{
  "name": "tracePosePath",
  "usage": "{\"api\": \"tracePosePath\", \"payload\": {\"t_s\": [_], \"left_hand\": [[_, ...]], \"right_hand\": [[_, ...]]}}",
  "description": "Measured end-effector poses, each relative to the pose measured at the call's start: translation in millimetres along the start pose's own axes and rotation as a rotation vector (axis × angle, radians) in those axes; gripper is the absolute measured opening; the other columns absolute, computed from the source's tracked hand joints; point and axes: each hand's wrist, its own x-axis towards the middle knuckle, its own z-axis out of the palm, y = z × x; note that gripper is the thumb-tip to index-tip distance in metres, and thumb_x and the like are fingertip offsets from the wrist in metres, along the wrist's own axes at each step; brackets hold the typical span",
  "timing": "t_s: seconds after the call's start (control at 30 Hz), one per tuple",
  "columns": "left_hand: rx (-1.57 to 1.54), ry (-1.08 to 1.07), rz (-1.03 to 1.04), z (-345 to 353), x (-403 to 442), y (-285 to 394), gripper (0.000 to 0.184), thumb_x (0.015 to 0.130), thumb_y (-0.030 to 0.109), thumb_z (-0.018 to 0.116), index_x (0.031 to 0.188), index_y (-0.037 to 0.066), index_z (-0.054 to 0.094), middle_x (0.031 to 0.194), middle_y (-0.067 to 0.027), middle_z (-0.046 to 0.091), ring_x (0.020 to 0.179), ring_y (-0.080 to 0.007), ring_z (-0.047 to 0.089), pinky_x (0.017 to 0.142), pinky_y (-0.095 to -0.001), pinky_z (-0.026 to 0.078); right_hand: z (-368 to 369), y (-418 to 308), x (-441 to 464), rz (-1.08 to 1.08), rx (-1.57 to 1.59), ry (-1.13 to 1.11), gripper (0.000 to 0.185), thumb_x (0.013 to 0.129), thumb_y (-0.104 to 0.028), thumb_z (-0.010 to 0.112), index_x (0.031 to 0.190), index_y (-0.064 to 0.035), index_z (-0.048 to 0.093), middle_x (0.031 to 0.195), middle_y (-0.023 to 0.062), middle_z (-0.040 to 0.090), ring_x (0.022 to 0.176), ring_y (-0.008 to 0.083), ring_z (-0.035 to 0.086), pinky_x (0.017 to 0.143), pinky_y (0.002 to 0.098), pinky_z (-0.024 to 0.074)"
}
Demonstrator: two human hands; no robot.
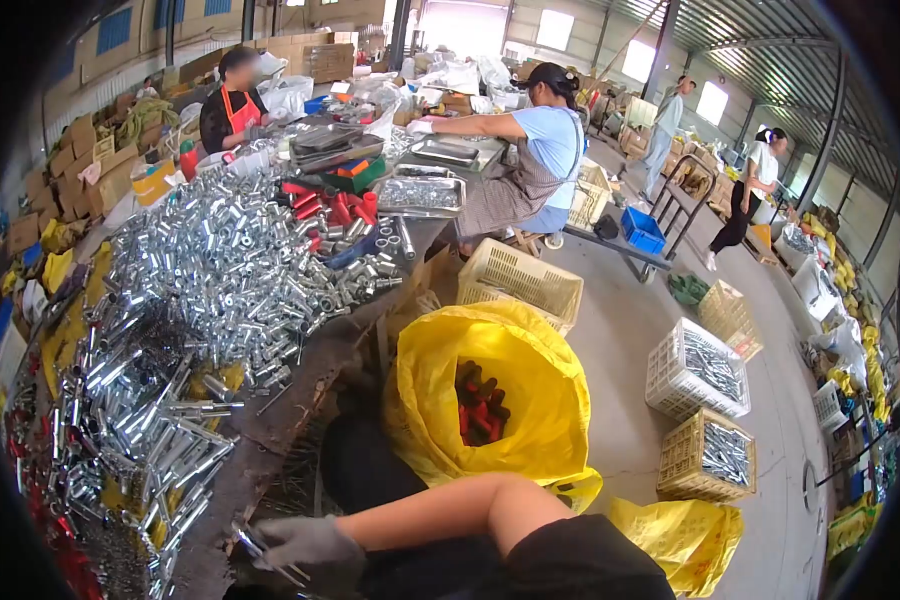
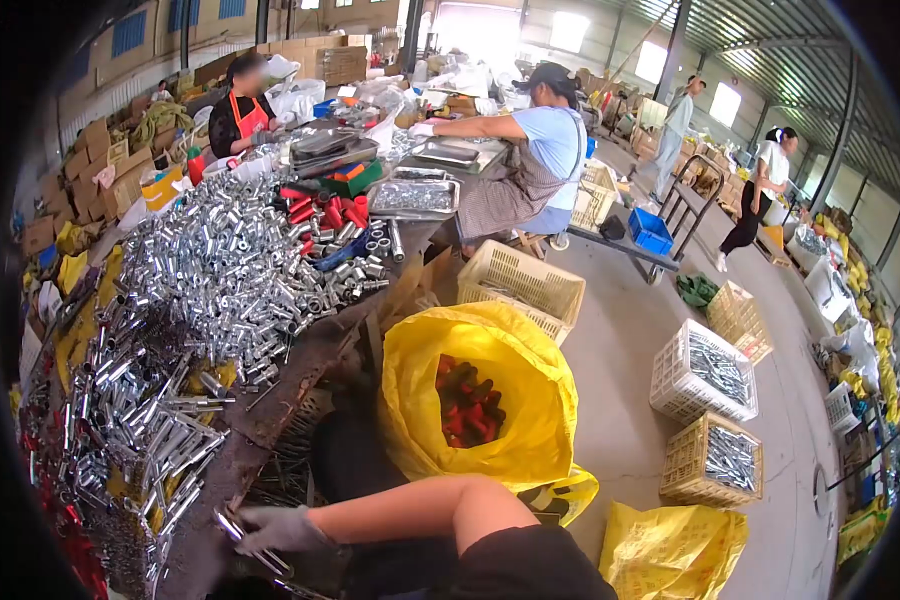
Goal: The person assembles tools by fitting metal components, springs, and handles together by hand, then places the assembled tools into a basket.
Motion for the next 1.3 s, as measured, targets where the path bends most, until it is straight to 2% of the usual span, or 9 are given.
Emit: {"api": "tracePosePath", "payload": {"t_s": [0.2,0.27,0.6,0.9,0.93,1.07,1.17,1.2,1.3], "left_hand": [[0.224,0.203,0.138,-1,-12,-4,0.04,0.087,0.018,0.064,0.123,0.002,0.056,0.114,-0.0148,0.063,0.1,-0.0155,0.062,0.088,-0.0308,0.048],[-0.238,0.114,-0.242,2,-22,62,0.03,0.086,0.017,0.068,0.108,-0.002,0.06,0.1,-0.009,0.068,0.086,-0.0146,0.062,0.078,-0.03,0.05],[-0.642,0.098,-0.217,-3,-40,26,0.023,0.092,0.012,0.062,0.112,0.002,0.059,0.099,-0.0022,0.064,0.087,-0.007,0.057,0.077,-0.023,0.046],[0.019,0.048,-0.059,-69,-53,23,0.045,0.092,0.023,0.061,0.131,0.002,0.051,0.114,-0.0148,0.065,0.1,-0.0223,0.065,0.084,-0.0317,0.05],[-0.081,0.337,0.084,-75,-48,13,0.047,0.094,0.025,0.057,0.136,0.006,0.047,0.118,-0.0194,0.062,0.108,-0.0265,0.063,0.087,-0.0321,0.049],[-0.354,0.333,0.194,-92,-29,7,0.05,0.098,0.039,0.051,0.133,0.003,0.051,0.098,-0.0138,0.067,0.086,-0.0163,0.063,0.078,-0.0293,0.05],[-0.504,0.32,0.013,-92,-31,-6,0.05,0.097,0.044,0.05,0.13,0.006,0.056,0.093,-0.005,0.068,0.078,-0.0051,0.056,0.07,-0.0234,0.048],[-0.594,0.275,-0.041,-90,-32,-11,0.05,0.098,0.043,0.05,0.13,0.006,0.056,0.095,-0.003,0.068,0.078,-0.0042,0.056,0.07,-0.0223,0.048],[-0.842,0.285,-0.085,-65,-26,-32,0.037,0.101,0.028,0.048,0.126,0.001,0.056,0.092,-0.0004,0.065,0.079,-0.0041,0.057,0.069,-0.0211,0.049]], "right_hand": [[-16,36,-1,0.211,-0.169,0.088,0.033,0.089,-0.029,0.064,0.108,-0.0017,0.06,0.098,0.0085,0.062,0.092,0.015,0.056,0.081,0.0317,0.0472],[-22,32,-3,0.218,-0.131,0.03,0.037,0.087,-0.027,0.067,0.113,-0.002,0.058,0.104,0.0082,0.062,0.092,0.0148,0.058,0.08,0.0318,0.049],[17,1,9,0.285,0.223,0.279,0.03,0.094,-0.011,0.056,0.12,-0.0018,0.047,0.106,0.0111,0.063,0.098,0.0199,0.064,0.086,0.0333,0.0537],[41,35,10,0.542,-0.509,-0.202,0.043,0.085,-0.015,0.068,0.12,0.0028,0.051,0.102,0.0076,0.064,0.094,0.0152,0.062,0.089,0.0287,0.0468],[41,44,11,0.535,-0.614,-0.239,0.041,0.085,-0.02,0.068,0.117,0.0014,0.054,0.1,0.009,0.065,0.093,0.0176,0.063,0.088,0.03,0.0475],[88,6,74,0.742,-1.305,-0.723,0.04,0.083,-0.04,0.068,0.104,-0.0064,0.063,0.091,0.0147,0.067,0.088,0.0286,0.066,0.082,0.0359,0.0501],[97,-15,120,0.17,-1.471,-0.536,0.027,0.081,-0.037,0.068,0.086,-0.011,0.064,0.076,0.0149,0.061,0.072,0.0334,0.062,0.063,0.0434,0.0493],[106,-16,144,-0.308,-1.467,-0.384,0.017,0.082,-0.027,0.065,0.085,-0.0099,0.063,0.075,0.0149,0.057,0.071,0.0345,0.06,0.06,0.0451,0.0479],[128,1,211,-0.371,-1.731,-0.284,0.016,0.084,-0.014,0.06,0.098,-0.0071,0.062,0.091,0.0156,0.064,0.083,0.0357,0.063,0.073,0.0445,0.0501]]}}
